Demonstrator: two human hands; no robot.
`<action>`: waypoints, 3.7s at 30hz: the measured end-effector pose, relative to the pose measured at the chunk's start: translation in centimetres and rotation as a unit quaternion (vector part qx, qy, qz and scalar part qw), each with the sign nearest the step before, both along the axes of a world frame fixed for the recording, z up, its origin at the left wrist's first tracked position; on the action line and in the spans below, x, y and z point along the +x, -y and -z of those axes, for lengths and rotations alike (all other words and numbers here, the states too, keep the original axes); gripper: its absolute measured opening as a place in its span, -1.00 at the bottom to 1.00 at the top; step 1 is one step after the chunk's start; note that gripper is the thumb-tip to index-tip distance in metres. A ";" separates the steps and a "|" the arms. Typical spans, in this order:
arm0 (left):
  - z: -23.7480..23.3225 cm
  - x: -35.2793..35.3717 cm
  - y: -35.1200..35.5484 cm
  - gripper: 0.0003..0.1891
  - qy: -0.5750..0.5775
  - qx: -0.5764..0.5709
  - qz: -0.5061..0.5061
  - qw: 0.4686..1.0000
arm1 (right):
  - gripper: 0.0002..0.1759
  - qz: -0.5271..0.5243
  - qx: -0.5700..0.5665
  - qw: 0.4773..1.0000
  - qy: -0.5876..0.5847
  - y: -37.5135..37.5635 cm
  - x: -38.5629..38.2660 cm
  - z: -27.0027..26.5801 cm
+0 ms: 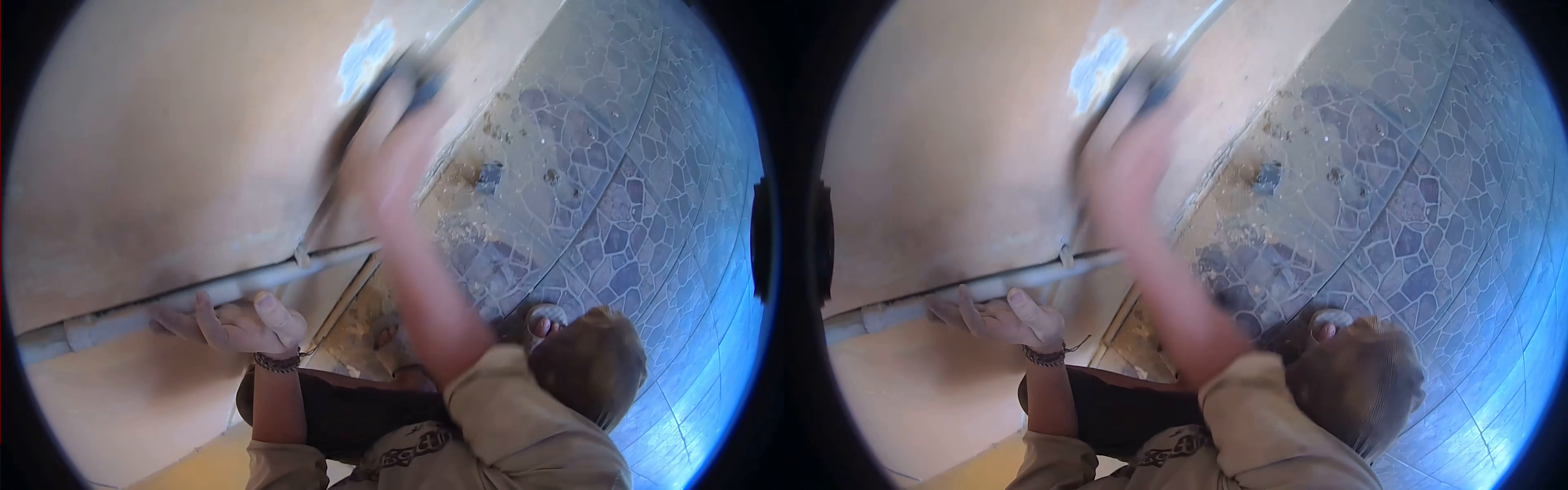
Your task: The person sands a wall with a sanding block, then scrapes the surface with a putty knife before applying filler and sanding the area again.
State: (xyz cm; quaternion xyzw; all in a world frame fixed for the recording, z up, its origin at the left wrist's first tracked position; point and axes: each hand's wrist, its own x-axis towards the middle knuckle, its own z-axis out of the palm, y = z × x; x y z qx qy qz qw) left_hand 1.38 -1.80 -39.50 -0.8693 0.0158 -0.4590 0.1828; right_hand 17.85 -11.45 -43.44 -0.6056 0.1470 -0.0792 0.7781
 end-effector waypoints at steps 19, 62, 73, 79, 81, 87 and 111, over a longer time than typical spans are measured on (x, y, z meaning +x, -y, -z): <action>0.8 2.2 -0.3 -0.51 0.024 0.085 -0.023 0.996 | -0.51 -0.079 -0.125 0.988 -0.034 4.8 9.0 1.6; -1.9 13.8 5.9 -0.29 -0.457 0.178 -0.001 0.872 | -0.46 0.141 0.414 0.898 -0.040 23.7 5.5 0.2; -18.6 12.6 5.9 -0.34 -0.124 0.281 -0.193 0.932 | -0.43 0.108 0.397 0.908 -0.078 20.9 8.0 0.9; -16.5 4.6 3.8 -0.33 -0.243 0.262 -0.244 0.901 | -0.45 0.056 0.384 0.912 -0.136 16.0 9.4 3.2; -17.2 2.6 3.2 -0.33 -0.280 0.281 -0.255 0.882 | -0.45 0.022 0.369 0.922 -0.120 13.5 9.4 3.4; -24.7 0.5 0.2 -0.38 -0.197 0.369 -0.215 0.883 | -0.39 0.023 0.302 0.939 -0.162 7.7 7.8 3.1; -21.4 2.7 0.6 -0.17 0.097 0.058 -0.191 0.975 | -0.39 -0.114 0.035 0.948 0.296 0.5 -1.4 -1.0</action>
